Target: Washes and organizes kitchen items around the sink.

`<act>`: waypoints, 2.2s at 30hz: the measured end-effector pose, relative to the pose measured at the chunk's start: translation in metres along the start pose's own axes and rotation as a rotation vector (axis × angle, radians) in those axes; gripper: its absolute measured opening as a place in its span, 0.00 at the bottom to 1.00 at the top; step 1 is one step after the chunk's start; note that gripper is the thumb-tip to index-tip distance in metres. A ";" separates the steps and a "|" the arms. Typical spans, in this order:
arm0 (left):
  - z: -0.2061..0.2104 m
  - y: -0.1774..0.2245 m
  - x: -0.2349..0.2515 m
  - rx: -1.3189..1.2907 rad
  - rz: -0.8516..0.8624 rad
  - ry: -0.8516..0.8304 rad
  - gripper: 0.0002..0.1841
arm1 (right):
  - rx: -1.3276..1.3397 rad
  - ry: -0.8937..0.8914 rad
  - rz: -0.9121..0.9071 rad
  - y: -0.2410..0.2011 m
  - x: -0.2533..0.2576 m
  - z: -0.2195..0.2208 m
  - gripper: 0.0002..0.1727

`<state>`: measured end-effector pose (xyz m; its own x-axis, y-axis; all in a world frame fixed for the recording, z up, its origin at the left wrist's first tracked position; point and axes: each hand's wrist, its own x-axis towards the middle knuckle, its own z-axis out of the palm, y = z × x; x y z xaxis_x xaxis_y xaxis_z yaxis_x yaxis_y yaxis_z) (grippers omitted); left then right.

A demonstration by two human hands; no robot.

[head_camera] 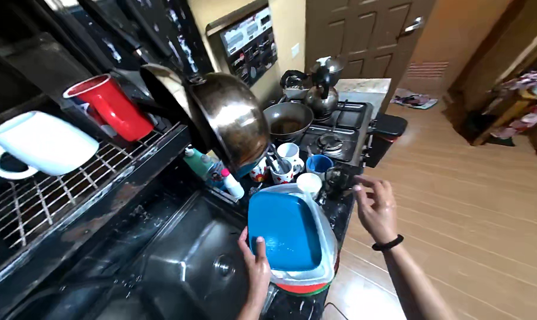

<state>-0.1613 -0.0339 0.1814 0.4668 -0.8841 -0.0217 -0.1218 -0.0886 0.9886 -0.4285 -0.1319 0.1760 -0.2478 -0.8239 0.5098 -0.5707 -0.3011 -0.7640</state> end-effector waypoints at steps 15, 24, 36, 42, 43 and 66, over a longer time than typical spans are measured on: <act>-0.127 -0.101 0.063 0.172 -0.458 -0.034 0.22 | -0.007 -0.131 0.345 0.066 -0.116 0.059 0.31; -0.075 -0.056 0.069 -0.700 -0.596 -0.155 0.31 | 0.040 0.013 0.400 0.074 -0.113 0.074 0.28; -0.019 -0.071 0.015 -0.058 -0.139 -0.094 0.24 | 0.097 0.087 0.435 0.074 -0.110 0.079 0.25; -0.020 -0.077 0.015 -0.035 -0.071 -0.076 0.24 | 0.066 0.095 0.366 0.089 -0.115 0.082 0.25; -0.022 -0.076 0.015 -0.054 -0.090 -0.076 0.23 | 0.065 0.099 0.355 0.092 -0.116 0.083 0.25; -0.092 -0.244 0.187 1.031 -0.301 -0.483 0.25 | 0.069 0.038 0.375 0.091 -0.105 0.086 0.34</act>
<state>0.0361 -0.1355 -0.0501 0.2443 -0.8268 -0.5067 -0.8175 -0.4566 0.3509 -0.3871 -0.1143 0.0188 -0.4592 -0.8649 0.2026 -0.3806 -0.0145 -0.9246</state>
